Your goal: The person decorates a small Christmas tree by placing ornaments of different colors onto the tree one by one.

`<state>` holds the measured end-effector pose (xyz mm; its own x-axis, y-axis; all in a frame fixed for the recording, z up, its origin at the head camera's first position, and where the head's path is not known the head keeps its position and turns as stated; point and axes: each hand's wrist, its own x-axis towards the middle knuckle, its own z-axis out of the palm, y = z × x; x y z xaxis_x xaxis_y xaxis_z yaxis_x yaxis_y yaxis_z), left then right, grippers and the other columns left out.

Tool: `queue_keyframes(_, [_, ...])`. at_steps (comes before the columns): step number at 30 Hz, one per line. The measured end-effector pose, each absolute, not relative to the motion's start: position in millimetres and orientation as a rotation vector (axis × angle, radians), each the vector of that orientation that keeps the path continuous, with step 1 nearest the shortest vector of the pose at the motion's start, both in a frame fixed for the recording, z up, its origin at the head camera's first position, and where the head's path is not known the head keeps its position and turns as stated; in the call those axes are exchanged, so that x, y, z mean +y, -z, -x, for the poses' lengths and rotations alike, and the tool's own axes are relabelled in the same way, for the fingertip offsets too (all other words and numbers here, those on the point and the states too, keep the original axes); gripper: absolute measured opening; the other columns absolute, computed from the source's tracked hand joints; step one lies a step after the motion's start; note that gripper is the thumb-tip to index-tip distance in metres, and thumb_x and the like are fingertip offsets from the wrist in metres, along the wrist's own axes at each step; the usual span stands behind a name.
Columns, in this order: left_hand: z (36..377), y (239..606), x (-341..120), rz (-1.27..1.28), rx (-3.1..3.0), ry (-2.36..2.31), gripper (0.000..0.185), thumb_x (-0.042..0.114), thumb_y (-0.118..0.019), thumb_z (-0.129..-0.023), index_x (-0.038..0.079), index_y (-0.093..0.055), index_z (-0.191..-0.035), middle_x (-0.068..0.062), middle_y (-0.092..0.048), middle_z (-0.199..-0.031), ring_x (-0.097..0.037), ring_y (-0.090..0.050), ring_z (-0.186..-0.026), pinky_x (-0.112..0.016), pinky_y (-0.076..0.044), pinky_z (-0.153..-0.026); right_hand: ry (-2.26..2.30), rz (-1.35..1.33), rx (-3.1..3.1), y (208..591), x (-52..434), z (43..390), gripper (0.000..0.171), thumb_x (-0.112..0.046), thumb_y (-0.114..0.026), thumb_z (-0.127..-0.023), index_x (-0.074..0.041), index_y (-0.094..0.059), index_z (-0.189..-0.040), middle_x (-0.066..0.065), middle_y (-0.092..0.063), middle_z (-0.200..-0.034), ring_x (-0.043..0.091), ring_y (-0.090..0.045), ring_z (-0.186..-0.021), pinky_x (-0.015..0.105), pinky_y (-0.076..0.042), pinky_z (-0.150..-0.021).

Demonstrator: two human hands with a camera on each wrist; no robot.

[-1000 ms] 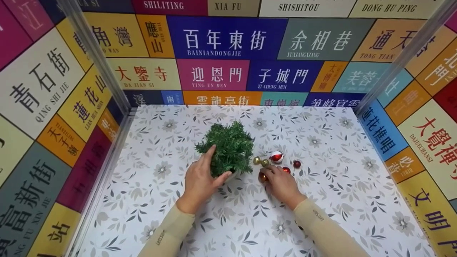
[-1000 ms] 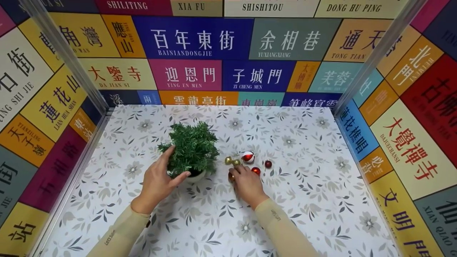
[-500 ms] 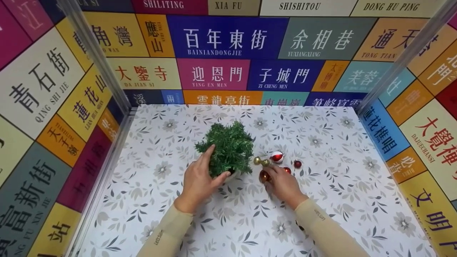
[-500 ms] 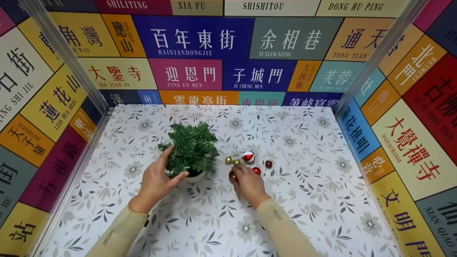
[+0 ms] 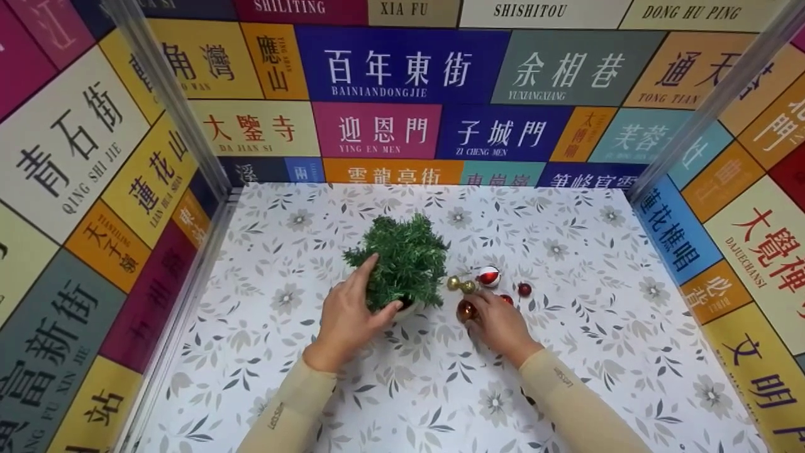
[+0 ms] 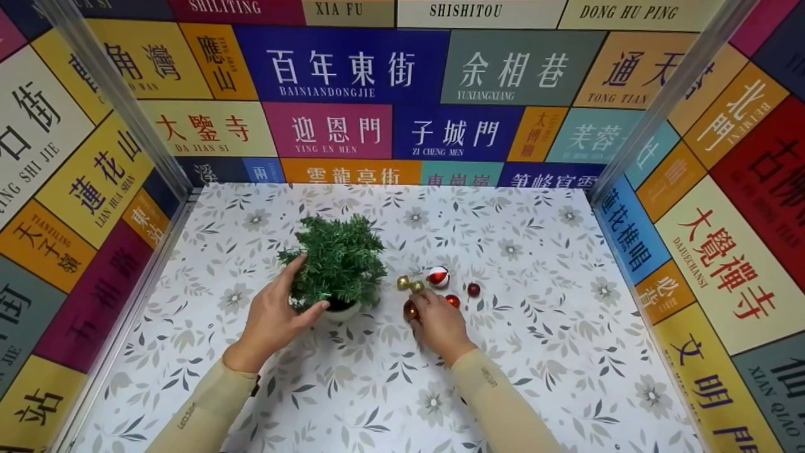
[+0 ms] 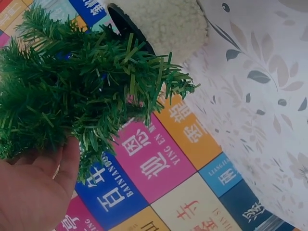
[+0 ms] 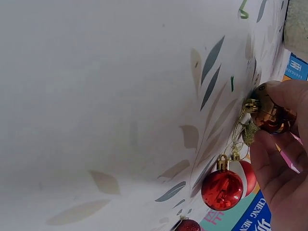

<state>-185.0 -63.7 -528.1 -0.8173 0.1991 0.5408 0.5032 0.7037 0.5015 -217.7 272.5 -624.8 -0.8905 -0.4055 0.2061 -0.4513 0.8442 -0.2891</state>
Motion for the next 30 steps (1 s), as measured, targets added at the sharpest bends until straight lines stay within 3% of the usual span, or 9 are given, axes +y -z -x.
queue_keyframes(12, [188, 527, -75, 0.595, -2.529, 0.949, 0.089, 0.052, -0.072, -0.086, 0.018, -0.031, -0.157, -0.013, -0.059, -0.136, -0.023, -0.06, -0.076, -0.041, -0.052, -0.068, -0.527, -0.643, -2.894, 619, 274, 218, 0.056, -0.025, -0.082, -0.082, -0.01, -0.063, -0.133, 0.011, -0.059, -0.131, 0.03, -0.064, -0.104, 0.048, -0.054, -0.086])
queue_keyframes(25, [190, 523, -81, 0.598, -2.546, 1.023, 0.087, 0.046, -0.073, -0.087, 0.023, -0.029, -0.158, -0.008, -0.053, -0.143, -0.026, -0.063, -0.095, -0.044, -0.053, -0.077, -0.647, -0.602, -2.806, 598, 271, 206, 0.056, -0.027, -0.084, -0.08, -0.014, -0.064, -0.131, 0.001, -0.059, -0.125, 0.023, -0.066, -0.094, 0.042, -0.056, -0.079])
queue_keyframes(30, [191, 525, -84, 0.614, -2.546, 1.016, 0.086, 0.044, -0.073, -0.088, 0.024, -0.029, -0.158, -0.008, -0.054, -0.143, -0.021, -0.059, -0.081, -0.041, -0.051, -0.07, -0.684, -0.611, -2.773, 590, 270, 200, 0.055, -0.025, -0.084, -0.081, -0.017, -0.063, -0.131, -0.001, -0.059, -0.125, 0.019, -0.065, -0.09, 0.039, -0.056, -0.073])
